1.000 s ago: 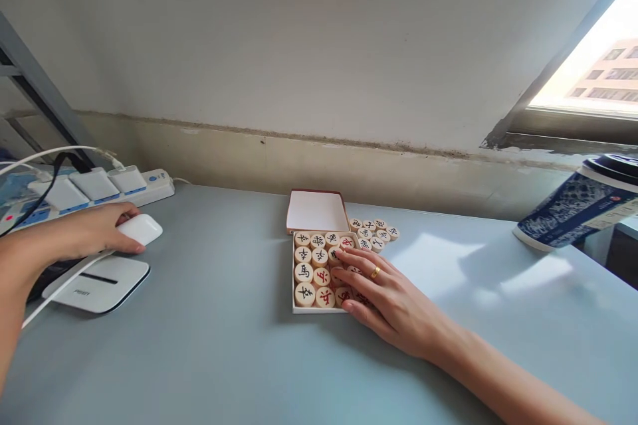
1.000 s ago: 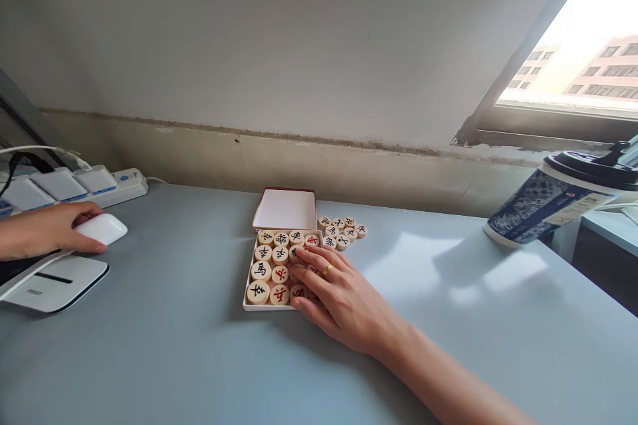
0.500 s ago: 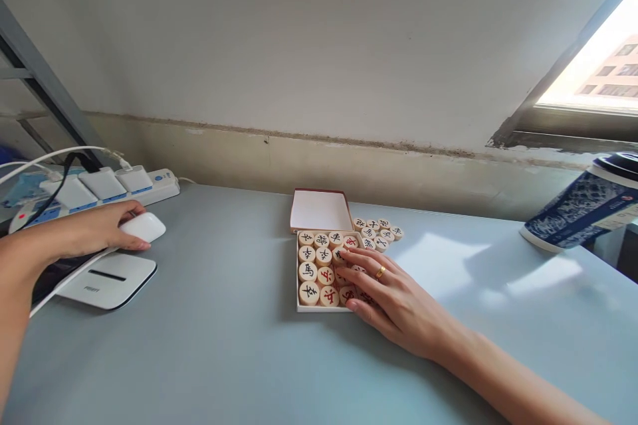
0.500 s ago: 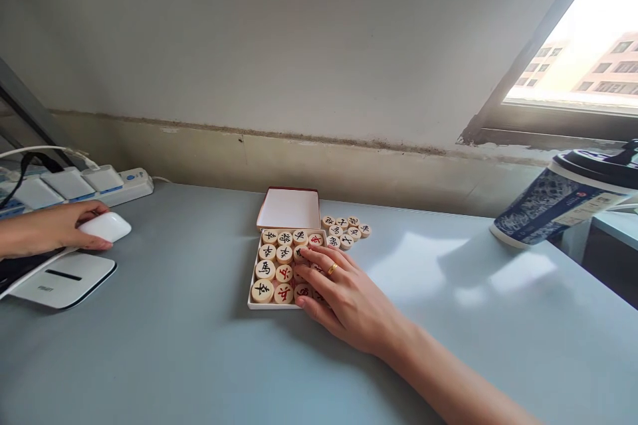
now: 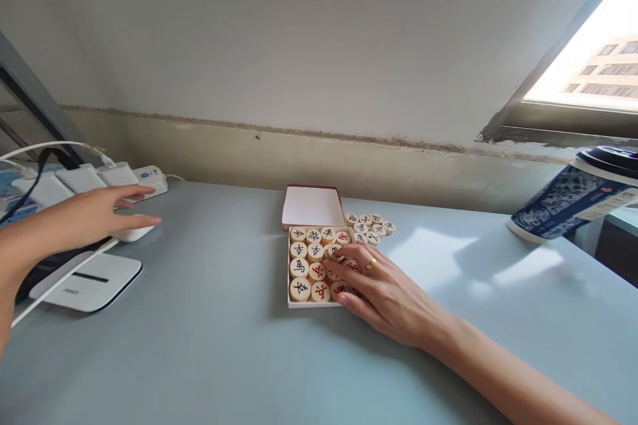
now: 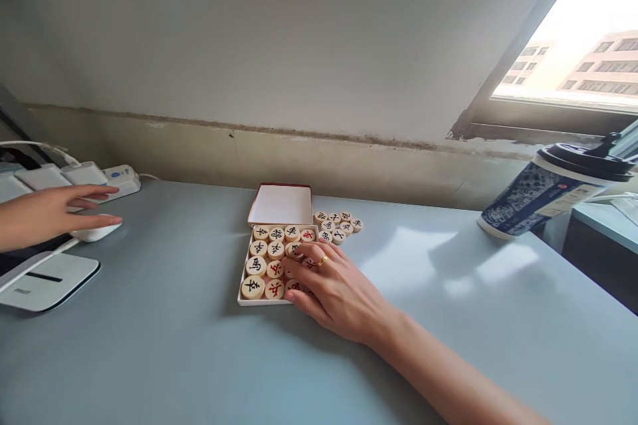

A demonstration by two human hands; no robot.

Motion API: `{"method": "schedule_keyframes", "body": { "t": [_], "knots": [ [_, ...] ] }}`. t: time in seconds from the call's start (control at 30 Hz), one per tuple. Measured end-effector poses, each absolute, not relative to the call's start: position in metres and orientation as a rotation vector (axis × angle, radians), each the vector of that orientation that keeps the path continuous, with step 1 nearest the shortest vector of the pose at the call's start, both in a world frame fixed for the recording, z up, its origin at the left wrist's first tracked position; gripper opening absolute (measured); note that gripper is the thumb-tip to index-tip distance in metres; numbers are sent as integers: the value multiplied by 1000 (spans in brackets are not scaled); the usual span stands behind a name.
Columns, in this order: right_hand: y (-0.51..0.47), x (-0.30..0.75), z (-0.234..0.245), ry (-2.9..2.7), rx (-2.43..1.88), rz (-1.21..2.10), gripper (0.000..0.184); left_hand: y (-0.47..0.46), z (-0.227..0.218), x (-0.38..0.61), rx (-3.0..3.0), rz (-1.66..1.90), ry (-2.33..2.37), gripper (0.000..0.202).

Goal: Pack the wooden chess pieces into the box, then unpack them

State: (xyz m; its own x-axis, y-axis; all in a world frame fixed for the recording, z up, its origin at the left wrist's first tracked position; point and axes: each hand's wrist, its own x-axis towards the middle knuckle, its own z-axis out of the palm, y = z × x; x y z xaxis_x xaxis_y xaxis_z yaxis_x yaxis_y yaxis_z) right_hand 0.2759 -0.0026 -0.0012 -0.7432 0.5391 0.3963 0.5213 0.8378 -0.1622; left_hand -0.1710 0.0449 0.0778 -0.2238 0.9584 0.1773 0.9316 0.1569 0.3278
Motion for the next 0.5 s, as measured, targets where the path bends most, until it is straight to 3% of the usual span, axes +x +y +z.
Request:
{"method": "schedule_keyframes", "body": {
  "t": [0.13, 0.27, 0.5],
  "knots": [
    [-2, 275, -3, -2509, -773, 72, 39, 43, 60, -108, 2050, 656, 2095, 63],
    [0, 278, -6, -2359, -764, -16, 26, 36, 25, -40, 2184, 648, 1794, 50],
    [13, 291, -13, -2159, -882, -124, 16, 25, 1, -9, 2340, 590, 1525, 42]
  ]
}}
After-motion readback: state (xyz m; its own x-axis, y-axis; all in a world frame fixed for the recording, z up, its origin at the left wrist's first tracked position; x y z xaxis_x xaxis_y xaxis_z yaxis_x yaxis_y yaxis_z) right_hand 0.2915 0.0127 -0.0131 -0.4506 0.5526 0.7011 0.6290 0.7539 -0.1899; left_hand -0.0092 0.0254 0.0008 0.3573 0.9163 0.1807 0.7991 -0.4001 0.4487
